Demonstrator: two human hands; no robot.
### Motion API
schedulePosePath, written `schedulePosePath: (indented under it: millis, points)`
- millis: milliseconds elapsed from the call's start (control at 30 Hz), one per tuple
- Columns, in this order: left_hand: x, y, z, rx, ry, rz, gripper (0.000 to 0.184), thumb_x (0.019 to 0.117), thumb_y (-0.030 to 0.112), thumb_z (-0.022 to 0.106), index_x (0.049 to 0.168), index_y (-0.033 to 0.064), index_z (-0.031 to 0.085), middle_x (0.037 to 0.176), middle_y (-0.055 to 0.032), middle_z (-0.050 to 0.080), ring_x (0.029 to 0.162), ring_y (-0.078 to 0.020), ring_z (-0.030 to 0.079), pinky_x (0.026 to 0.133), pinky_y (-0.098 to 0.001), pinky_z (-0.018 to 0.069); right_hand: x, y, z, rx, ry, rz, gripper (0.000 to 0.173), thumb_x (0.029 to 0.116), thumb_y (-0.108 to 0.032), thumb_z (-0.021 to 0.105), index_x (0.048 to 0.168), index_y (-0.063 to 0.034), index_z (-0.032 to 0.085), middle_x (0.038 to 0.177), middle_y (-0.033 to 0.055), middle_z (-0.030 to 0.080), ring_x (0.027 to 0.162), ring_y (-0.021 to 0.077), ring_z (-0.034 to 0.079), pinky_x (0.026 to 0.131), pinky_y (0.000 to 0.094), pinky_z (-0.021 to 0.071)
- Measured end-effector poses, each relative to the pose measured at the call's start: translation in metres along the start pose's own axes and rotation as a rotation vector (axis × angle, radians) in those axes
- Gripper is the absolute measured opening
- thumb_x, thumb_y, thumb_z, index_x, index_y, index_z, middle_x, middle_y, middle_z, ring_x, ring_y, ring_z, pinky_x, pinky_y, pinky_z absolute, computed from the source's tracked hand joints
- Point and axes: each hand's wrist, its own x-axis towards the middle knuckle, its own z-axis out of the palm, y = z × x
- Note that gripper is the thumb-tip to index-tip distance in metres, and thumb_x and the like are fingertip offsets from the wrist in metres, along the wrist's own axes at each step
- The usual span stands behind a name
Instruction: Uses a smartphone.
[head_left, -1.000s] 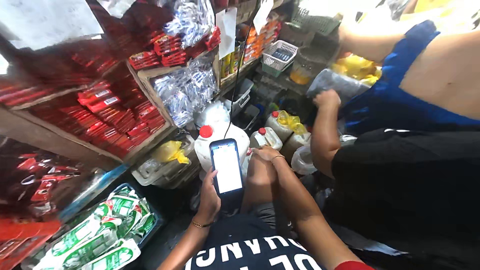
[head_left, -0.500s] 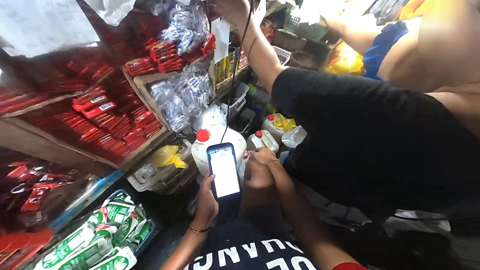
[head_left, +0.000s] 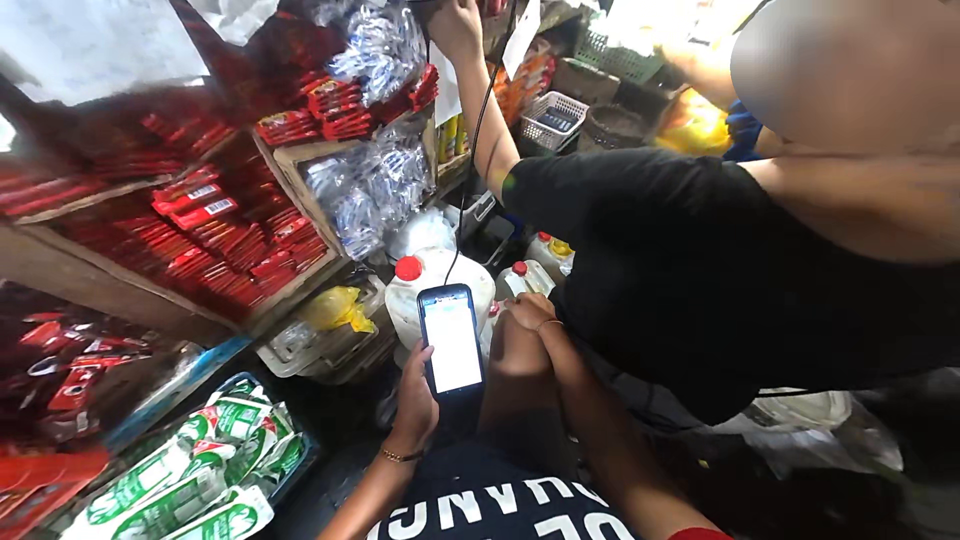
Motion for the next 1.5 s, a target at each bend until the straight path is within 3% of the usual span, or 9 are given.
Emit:
schedulePosePath:
  millis: [133,667,767,900,1100,1267,1333,1433,1500]
  points:
    - [0.000,-0.003,-0.002,0.042,-0.016,0.025,0.043,0.1081,0.016,0.029,0.142,-0.0020,0.049,0.132,-0.0107,0.059,0.115,-0.0083,0.059,0.099,-0.0251,0.0480,0.000,0.001,0.002,-0.010,0.035,0.005,0.059,0.1037,-0.054,0.040,0.118,-0.0047,0.069,0.129,0.0201,0.064,0.130,0.0359,0.055,0.107,0.0572,0.0411]
    - [0.001,-0.005,-0.003,0.013,-0.060,0.010,0.041,0.1078,0.018,0.028,0.136,0.0064,0.056,0.120,-0.0061,0.065,0.110,-0.0103,0.062,0.097,-0.0303,0.0506,-0.001,0.010,0.018,-0.016,0.203,-0.034,0.053,0.1054,-0.048,0.042,0.112,-0.0045,0.071,0.119,0.0234,0.068,0.121,0.0416,0.060,0.101,0.0632,0.0436]
    - [0.000,-0.004,-0.004,-0.038,-0.066,0.011,0.040,0.1089,0.020,0.028,0.132,0.0084,0.058,0.115,-0.0044,0.068,0.105,-0.0104,0.065,0.094,-0.0311,0.0537,-0.017,0.008,0.021,-0.021,0.236,-0.157,0.047,0.1071,-0.037,0.044,0.120,0.0006,0.068,0.126,0.0266,0.064,0.127,0.0441,0.055,0.106,0.0632,0.0390]
    - [-0.001,-0.002,-0.008,-0.040,-0.086,0.020,0.042,0.1104,0.024,0.025,0.134,0.0108,0.057,0.117,-0.0023,0.067,0.106,-0.0092,0.064,0.094,-0.0312,0.0536,-0.068,-0.002,0.037,0.282,0.329,-0.434,0.036,0.1085,-0.026,0.046,0.118,0.0031,0.066,0.116,0.0265,0.066,0.113,0.0427,0.062,0.100,0.0622,0.0457]
    - [-0.001,-0.001,-0.009,-0.024,-0.091,0.006,0.040,0.1105,0.028,0.027,0.129,0.0151,0.060,0.114,0.0019,0.067,0.104,-0.0062,0.064,0.092,-0.0300,0.0541,-0.127,-0.019,0.044,0.904,0.025,-0.596,0.059,0.1092,-0.047,0.023,0.144,-0.0090,0.050,0.124,0.0076,0.065,0.102,0.0127,0.065,0.081,0.0315,0.0551]
    - [-0.001,-0.001,-0.008,-0.047,-0.115,-0.006,0.042,0.1108,0.030,0.027,0.133,0.0156,0.059,0.116,0.0006,0.068,0.105,-0.0075,0.065,0.092,-0.0305,0.0551,-0.138,-0.024,0.050,1.020,-0.101,-0.729,0.052,0.1063,-0.037,0.039,0.150,-0.0083,0.043,0.133,0.0060,0.059,0.109,0.0083,0.063,0.086,0.0278,0.0560]
    - [-0.001,-0.002,-0.008,-0.036,-0.107,-0.011,0.042,0.1106,0.030,0.027,0.135,0.0162,0.058,0.118,0.0010,0.067,0.105,-0.0068,0.065,0.092,-0.0299,0.0550,-0.140,-0.025,0.051,0.947,-0.048,-0.780,0.055,0.0996,-0.025,0.045,0.151,-0.0063,0.041,0.134,0.0091,0.056,0.105,0.0075,0.060,0.080,0.0235,0.0525]
    - [0.000,-0.002,-0.009,-0.021,-0.082,-0.022,0.043,0.1106,0.030,0.028,0.141,0.0146,0.055,0.126,-0.0010,0.064,0.111,-0.0086,0.062,0.095,-0.0322,0.0527,-0.145,-0.029,0.051,0.879,-0.057,-0.801,0.071,0.0922,-0.017,0.056,0.157,-0.0073,0.029,0.141,0.0137,0.053,0.117,0.0123,0.060,0.090,0.0288,0.0550]
    - [0.000,-0.003,-0.009,-0.014,-0.074,-0.022,0.043,0.1103,0.030,0.029,0.141,0.0141,0.054,0.126,-0.0014,0.064,0.111,-0.0087,0.062,0.095,-0.0325,0.0527,-0.148,-0.032,0.054,0.896,-0.088,-0.738,0.081,0.0901,-0.017,0.065,0.160,-0.0126,0.023,0.136,0.0156,0.054,0.106,0.0182,0.066,0.077,0.0364,0.0618]
